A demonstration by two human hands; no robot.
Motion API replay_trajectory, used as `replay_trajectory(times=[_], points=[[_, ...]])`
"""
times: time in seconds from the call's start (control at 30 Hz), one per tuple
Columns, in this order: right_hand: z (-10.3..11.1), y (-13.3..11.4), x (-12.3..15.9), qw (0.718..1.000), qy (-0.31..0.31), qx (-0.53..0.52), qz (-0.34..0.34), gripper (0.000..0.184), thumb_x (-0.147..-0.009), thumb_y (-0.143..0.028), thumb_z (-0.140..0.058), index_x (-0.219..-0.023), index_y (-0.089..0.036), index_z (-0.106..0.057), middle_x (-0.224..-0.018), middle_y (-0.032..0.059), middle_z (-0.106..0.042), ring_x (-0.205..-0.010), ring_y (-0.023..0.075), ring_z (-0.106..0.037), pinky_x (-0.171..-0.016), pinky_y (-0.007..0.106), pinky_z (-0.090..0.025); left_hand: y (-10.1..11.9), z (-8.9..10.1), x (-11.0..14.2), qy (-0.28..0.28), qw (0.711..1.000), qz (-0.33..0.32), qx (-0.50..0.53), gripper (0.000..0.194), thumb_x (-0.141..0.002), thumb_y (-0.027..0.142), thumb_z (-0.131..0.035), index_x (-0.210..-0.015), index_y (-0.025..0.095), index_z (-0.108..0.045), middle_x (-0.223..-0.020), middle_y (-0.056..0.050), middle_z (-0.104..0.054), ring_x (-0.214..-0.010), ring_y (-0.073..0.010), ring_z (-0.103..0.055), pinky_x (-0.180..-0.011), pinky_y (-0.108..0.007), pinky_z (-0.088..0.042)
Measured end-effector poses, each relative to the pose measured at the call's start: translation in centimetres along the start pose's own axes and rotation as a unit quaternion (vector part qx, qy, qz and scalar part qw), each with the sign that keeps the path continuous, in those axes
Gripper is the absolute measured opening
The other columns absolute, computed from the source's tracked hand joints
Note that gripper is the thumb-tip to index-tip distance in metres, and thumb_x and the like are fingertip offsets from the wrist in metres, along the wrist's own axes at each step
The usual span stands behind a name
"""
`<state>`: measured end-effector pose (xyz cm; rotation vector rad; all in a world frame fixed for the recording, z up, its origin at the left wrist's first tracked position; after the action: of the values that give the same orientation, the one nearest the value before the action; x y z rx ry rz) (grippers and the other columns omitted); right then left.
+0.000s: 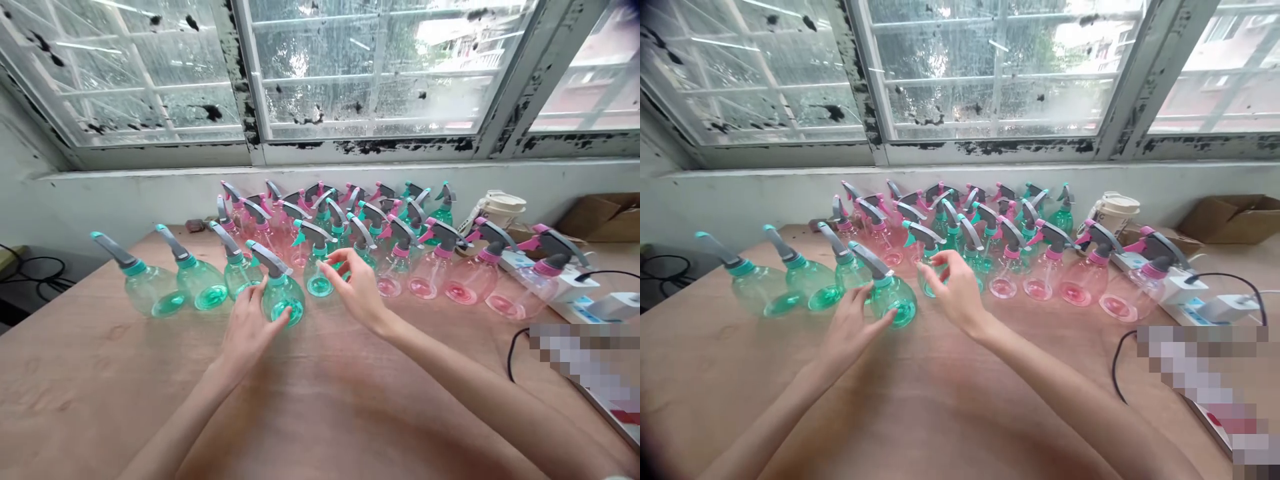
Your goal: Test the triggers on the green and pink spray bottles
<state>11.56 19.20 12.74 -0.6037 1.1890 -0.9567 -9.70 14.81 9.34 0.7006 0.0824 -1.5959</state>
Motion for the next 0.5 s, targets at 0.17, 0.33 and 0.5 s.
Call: replay_trajectory(times=[0.17, 0.33, 0.5], points=[[1.6, 0.9, -1.3, 0.994, 0.021, 0.094, -0.041, 0.034, -0.086, -0.039, -0.063, -0.109, -0.015, -0.057, -0.110, 0.0104, -0.067, -0.060, 0.0141, -0.058, -0.072, 0.036, -0.048, 0.0, -0.5, -1.7, 0.022, 0.999, 0.003, -0.034, 0.058, -0.084, 0.048, -0.061, -0.127, 0.011, -0.050, -0.116, -0.017, -0.063, -0.114, -0.0361, -0.057, -0.094, -0.050, -0.048], [0.4, 1.6, -1.6, 0.989, -0.026, 0.119, -0.079, 0.057, -0.085, -0.038, -0.064, -0.133, -0.012, -0.047, -0.134, 0.0188, -0.058, -0.092, 0.0257, -0.069, -0.083, 0.040, -0.050, 0.7, -0.6, -3.0, 0.007, 0.992, 0.019, -0.125, 0.059, -0.084, 0.042, -0.062, -0.130, 0.008, -0.050, -0.118, -0.018, -0.062, -0.114, -0.0346, -0.057, -0.091, -0.044, -0.050], [-1.4, 2.6, -2.8, 0.983, -0.052, 0.149, -0.098, 0.068, -0.085, -0.045, -0.063, -0.140, -0.010, -0.043, -0.142, 0.0204, -0.051, -0.109, 0.0304, -0.066, -0.085, 0.039, -0.052, 0.8, -0.4, -4.2, -0.029, 0.980, 0.056, -0.190, 0.059, -0.087, 0.041, -0.059, -0.134, 0.007, -0.049, -0.116, -0.017, -0.063, -0.113, -0.0336, -0.058, -0.086, -0.039, -0.051]])
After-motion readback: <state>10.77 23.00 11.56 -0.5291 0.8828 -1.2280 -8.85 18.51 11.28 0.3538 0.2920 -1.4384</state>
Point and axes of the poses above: each hand's wrist, its own x-axis away from the middle knuckle, its own z-axis out of the back of the hand, y = z × x, the point moved 5 cm from there along -x, towards the middle knuckle
